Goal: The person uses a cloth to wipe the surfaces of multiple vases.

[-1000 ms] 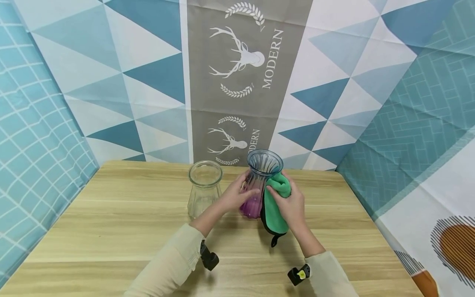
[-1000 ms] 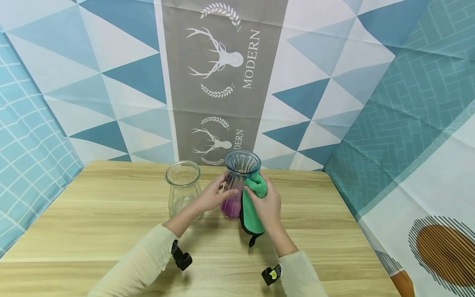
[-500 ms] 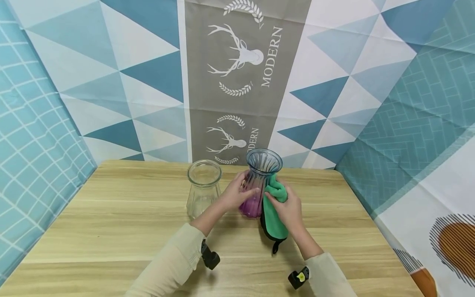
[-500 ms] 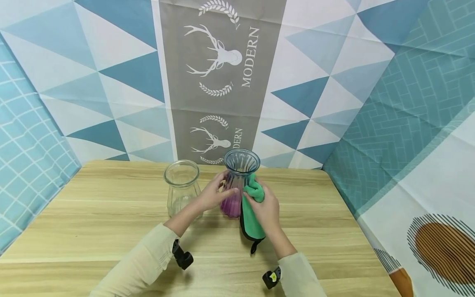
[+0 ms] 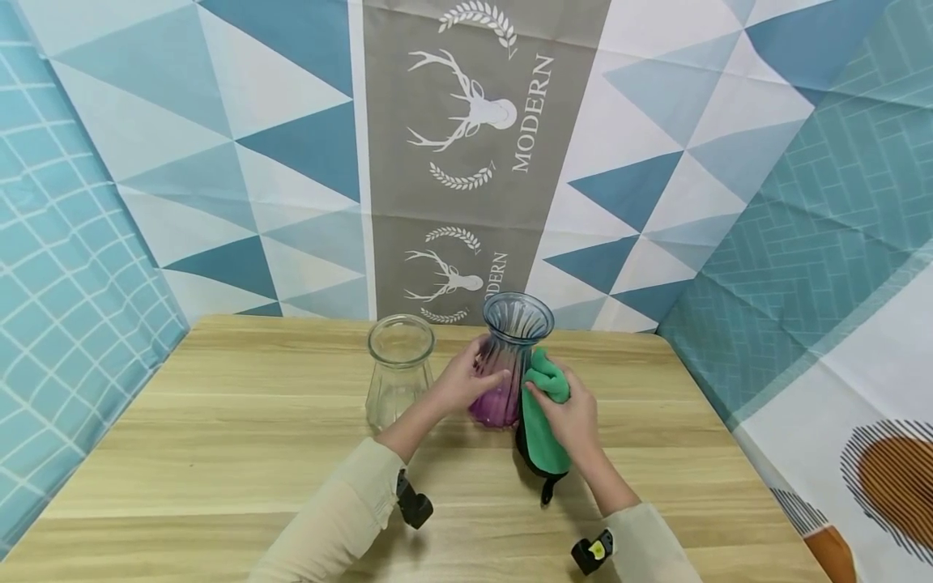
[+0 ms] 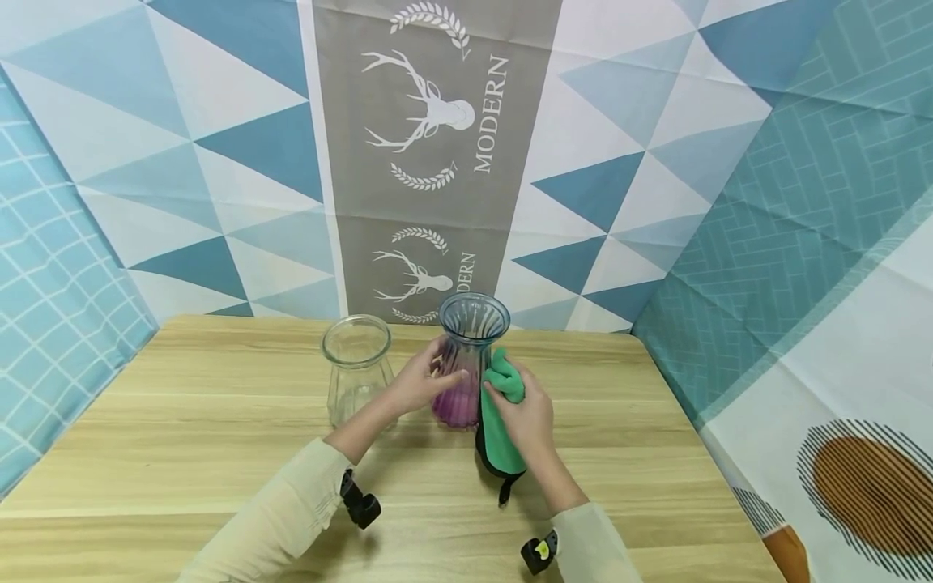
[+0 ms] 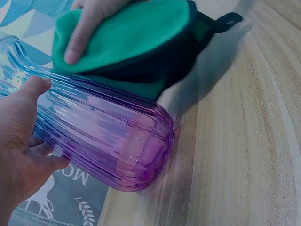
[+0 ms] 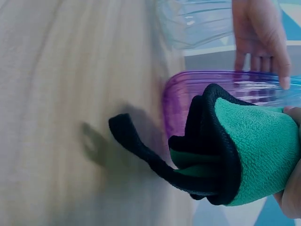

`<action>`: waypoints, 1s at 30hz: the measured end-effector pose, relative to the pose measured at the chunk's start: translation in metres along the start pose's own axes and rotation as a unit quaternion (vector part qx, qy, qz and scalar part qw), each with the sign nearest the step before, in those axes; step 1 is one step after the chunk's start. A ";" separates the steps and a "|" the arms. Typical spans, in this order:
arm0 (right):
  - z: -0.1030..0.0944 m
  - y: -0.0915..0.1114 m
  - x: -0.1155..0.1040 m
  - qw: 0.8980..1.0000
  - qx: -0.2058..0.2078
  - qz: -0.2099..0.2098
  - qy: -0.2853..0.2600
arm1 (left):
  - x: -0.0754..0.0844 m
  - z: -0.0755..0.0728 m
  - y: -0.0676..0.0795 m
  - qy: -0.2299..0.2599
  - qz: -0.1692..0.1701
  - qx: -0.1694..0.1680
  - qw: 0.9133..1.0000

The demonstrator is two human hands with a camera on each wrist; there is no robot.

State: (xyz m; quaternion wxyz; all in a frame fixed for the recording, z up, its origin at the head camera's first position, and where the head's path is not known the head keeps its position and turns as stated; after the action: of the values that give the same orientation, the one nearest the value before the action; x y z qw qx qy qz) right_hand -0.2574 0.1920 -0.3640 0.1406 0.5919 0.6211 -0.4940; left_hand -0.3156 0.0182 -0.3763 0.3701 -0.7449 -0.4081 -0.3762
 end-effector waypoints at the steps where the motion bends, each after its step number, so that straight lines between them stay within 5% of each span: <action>1: -0.003 -0.001 -0.003 1.000 0.006 -0.001 -0.004 | 0.000 0.000 0.000 -0.002 -0.003 0.000 1.000; 8: -0.015 -0.007 -0.018 0.999 0.036 -0.015 -0.028 | -0.002 -0.003 0.001 -0.014 -0.011 0.002 1.000; 17: -0.004 -0.008 -0.020 1.000 -0.001 -0.019 -0.013 | 0.001 0.000 -0.002 -0.003 0.011 -0.005 1.000; 30: 0.010 0.002 0.009 0.999 -0.035 0.012 0.009 | 0.002 0.000 -0.002 0.018 0.004 -0.009 1.000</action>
State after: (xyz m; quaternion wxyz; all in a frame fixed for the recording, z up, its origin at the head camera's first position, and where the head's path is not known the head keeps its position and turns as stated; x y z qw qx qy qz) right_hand -0.2620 0.1893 -0.3766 0.1616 0.5981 0.6323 -0.4650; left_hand -0.3164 0.0198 -0.3741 0.3724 -0.7425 -0.3952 -0.3921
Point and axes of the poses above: each hand's wrist, its own y-axis away from the middle knuckle, its own z-axis out of the palm, x = y × z, the point moved 8 cm from there along -y, towards the middle knuckle, and after that the axes turned 4 degrees about z, right-handed, at the moved point
